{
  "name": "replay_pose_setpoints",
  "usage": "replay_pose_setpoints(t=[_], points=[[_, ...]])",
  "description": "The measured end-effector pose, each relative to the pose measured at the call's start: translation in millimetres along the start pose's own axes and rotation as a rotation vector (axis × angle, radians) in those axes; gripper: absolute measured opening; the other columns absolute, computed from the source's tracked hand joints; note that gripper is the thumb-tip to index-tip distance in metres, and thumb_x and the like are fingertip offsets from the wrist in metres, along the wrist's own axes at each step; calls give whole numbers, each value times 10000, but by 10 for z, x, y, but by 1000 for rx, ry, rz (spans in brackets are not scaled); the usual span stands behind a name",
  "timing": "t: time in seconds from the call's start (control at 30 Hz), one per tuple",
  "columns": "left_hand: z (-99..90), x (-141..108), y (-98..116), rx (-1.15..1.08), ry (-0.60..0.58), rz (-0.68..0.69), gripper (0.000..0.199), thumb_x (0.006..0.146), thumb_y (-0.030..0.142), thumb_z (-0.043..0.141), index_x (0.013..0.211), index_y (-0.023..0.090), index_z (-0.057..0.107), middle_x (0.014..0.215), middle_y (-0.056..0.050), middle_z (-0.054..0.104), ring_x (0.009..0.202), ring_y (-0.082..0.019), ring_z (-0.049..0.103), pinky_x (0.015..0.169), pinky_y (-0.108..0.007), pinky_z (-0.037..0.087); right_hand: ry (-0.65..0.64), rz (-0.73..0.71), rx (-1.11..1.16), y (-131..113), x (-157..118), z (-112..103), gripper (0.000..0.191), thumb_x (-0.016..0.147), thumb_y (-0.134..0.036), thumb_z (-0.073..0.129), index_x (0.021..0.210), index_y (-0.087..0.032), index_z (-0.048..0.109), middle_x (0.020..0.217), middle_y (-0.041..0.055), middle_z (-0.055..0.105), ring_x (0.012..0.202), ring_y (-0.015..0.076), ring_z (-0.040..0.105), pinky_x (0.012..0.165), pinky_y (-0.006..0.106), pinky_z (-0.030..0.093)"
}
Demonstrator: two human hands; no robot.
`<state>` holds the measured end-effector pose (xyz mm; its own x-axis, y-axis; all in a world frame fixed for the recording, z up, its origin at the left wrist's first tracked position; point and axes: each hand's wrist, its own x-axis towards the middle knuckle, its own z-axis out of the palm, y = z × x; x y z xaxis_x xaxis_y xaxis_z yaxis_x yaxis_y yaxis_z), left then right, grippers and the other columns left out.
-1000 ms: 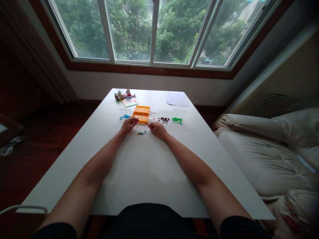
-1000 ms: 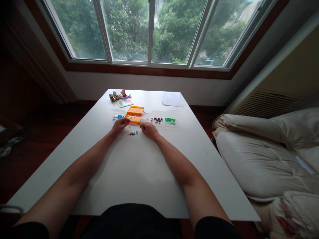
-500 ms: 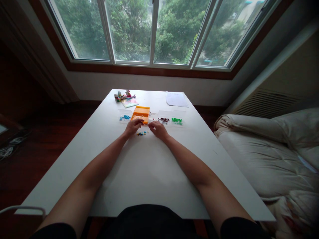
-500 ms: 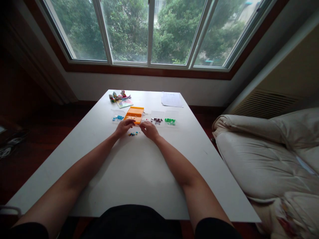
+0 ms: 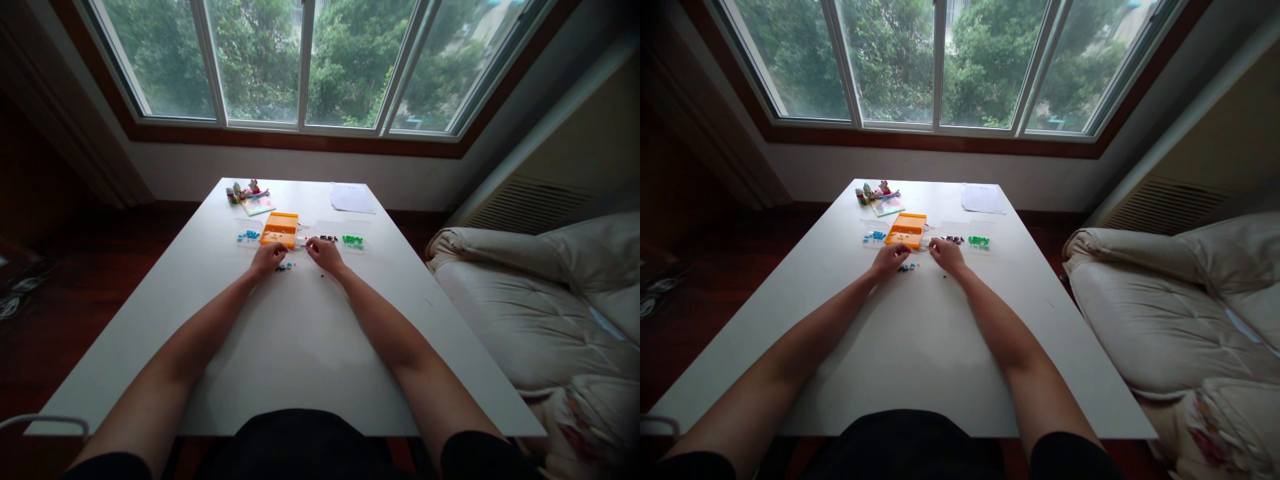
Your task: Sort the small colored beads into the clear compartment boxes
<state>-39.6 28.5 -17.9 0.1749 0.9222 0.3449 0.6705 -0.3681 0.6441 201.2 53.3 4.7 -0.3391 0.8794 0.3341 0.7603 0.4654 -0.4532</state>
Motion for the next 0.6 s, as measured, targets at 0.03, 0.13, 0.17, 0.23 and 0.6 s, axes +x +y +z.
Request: replay_pose_setpoints(t=[0.03,0.13,0.17,0.23,0.6], points=[[1,-10,0,40,-17,37,167,855,253,605,935,199,741,894,-42,737,782,-178,631,741,-301,488,-24,49,-30,21,26,-101,144,923,-256,588,982,-208,710,820,23,711,729,149,604,701,251,402],[12,-40,2,139,-55,138,142,860,246,610,906,203,738,914,-50,719,806,-186,617,766,-315,472,-315,144,-78,95,53,-402,97,878,-258,641,872,-187,708,814,43,730,729,149,638,678,244,414],[15,-48,2,159,-62,155,138,863,249,612,901,207,738,917,-52,714,813,-189,613,771,-318,468,-480,170,-47,120,38,-480,100,865,-272,660,851,-182,701,773,41,726,697,145,645,663,239,424],[14,-58,-2,179,-75,164,140,870,256,613,904,213,742,912,-51,703,817,-193,608,770,-319,465,-784,238,18,162,-21,-573,129,819,-304,719,845,-181,690,732,34,722,651,145,658,638,236,449],[-2,-52,-16,212,-82,158,146,884,271,609,914,223,744,885,-47,672,804,-191,585,750,-317,454,-783,89,-7,54,-124,-495,81,683,-115,684,745,-166,689,669,8,683,625,138,614,611,229,425]])
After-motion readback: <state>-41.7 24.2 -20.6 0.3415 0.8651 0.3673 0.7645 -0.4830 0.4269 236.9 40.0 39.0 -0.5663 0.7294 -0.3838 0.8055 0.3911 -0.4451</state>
